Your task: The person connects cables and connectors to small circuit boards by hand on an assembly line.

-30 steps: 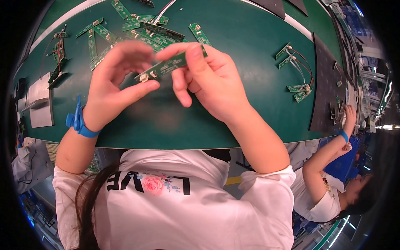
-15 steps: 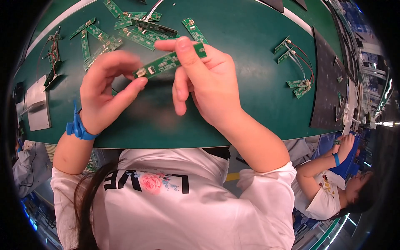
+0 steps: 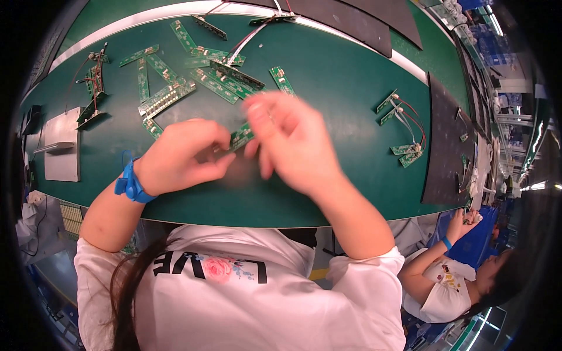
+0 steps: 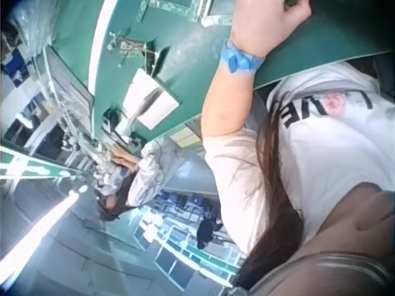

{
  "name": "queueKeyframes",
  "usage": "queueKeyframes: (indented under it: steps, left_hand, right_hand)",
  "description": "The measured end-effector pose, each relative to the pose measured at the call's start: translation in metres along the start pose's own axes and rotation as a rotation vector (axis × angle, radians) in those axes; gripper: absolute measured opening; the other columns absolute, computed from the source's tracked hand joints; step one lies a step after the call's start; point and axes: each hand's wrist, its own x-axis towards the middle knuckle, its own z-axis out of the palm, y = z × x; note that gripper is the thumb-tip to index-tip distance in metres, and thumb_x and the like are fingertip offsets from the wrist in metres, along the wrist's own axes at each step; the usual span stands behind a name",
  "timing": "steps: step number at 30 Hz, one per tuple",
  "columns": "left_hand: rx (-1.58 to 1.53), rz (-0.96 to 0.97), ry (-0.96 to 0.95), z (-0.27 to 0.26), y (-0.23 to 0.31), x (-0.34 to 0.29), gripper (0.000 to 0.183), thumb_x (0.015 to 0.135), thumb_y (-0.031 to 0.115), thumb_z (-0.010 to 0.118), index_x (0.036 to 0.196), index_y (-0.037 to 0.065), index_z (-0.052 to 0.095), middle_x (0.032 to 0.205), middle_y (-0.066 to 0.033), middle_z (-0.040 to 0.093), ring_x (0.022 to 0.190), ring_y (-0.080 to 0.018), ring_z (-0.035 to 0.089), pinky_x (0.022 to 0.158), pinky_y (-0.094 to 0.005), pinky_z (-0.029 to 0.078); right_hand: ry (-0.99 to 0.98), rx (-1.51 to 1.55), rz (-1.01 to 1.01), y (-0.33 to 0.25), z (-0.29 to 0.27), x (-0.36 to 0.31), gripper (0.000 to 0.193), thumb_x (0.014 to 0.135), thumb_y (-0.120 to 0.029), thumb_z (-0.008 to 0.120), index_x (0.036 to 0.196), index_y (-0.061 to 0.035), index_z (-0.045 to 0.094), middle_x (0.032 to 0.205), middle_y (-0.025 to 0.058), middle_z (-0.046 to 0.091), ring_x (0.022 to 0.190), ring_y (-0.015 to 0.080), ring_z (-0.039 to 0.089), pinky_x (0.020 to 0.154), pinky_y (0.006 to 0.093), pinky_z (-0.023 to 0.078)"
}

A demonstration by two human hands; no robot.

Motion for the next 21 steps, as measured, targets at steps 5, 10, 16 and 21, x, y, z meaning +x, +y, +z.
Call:
queueKeyframes:
  steps: [5, 10, 16, 21]
  left_hand:
    - [-0.1, -0.103, 0.061, -0.005, 0.002, 0.004, 0.017, 0.075, 0.004, 0.069, 0.088, 0.003, 0.058, 0.077, -0.0063, 0.06, 0.063, -0.0147, 0.059, 0.056, -0.0241, 0.047]
    - [-0.21, -0.05, 0.09, -0.007, -0.003, 0.008, 0.018, 0.076, 0.003, 0.068, 0.094, 0.003, 0.065, 0.078, -0.0049, 0.061, 0.061, -0.0112, 0.057, 0.055, -0.0222, 0.045]
    - [-0.629, -0.389, -0.011, -0.017, 0.006, 0.004, 0.012, 0.078, 0.002, 0.067, 0.09, 0.001, 0.067, 0.081, -0.0037, 0.062, 0.062, -0.0094, 0.056, 0.052, -0.0212, 0.044]
    - [-0.838, -0.439, -0.044, -0.018, 0.0, 0.002, 0.025, 0.09, 0.021, 0.053, 0.083, -0.001, 0.065, 0.083, -0.0071, 0.063, 0.064, -0.0117, 0.056, 0.05, -0.0219, 0.043]
  right_hand:
    - [0.248, -0.802, -0.109, 0.006, -0.019, 0.085, 0.047, 0.085, -0.049, 0.057, 0.085, -0.0039, 0.071, 0.07, 0.0109, 0.063, 0.07, 0.0258, 0.06, 0.072, 0.0368, 0.047]
    - [0.142, -0.292, 0.028, 0.008, -0.002, 0.107, 0.03, 0.079, -0.025, 0.073, 0.091, 0.0026, 0.07, 0.075, 0.0049, 0.065, 0.069, 0.0095, 0.056, 0.063, 0.0238, 0.044]
    - [0.154, -0.587, -0.52, -0.002, -0.011, 0.066, 0.011, 0.073, -0.013, 0.069, 0.073, -0.0046, 0.063, 0.074, 0.0024, 0.06, 0.068, 0.0139, 0.057, 0.067, 0.029, 0.043]
    - [0.223, -1.293, -1.017, 0.012, -0.014, 0.024, 0.016, 0.062, -0.01, 0.069, 0.069, -0.0134, 0.054, 0.071, -0.0015, 0.049, 0.074, 0.0174, 0.052, 0.079, 0.0346, 0.029]
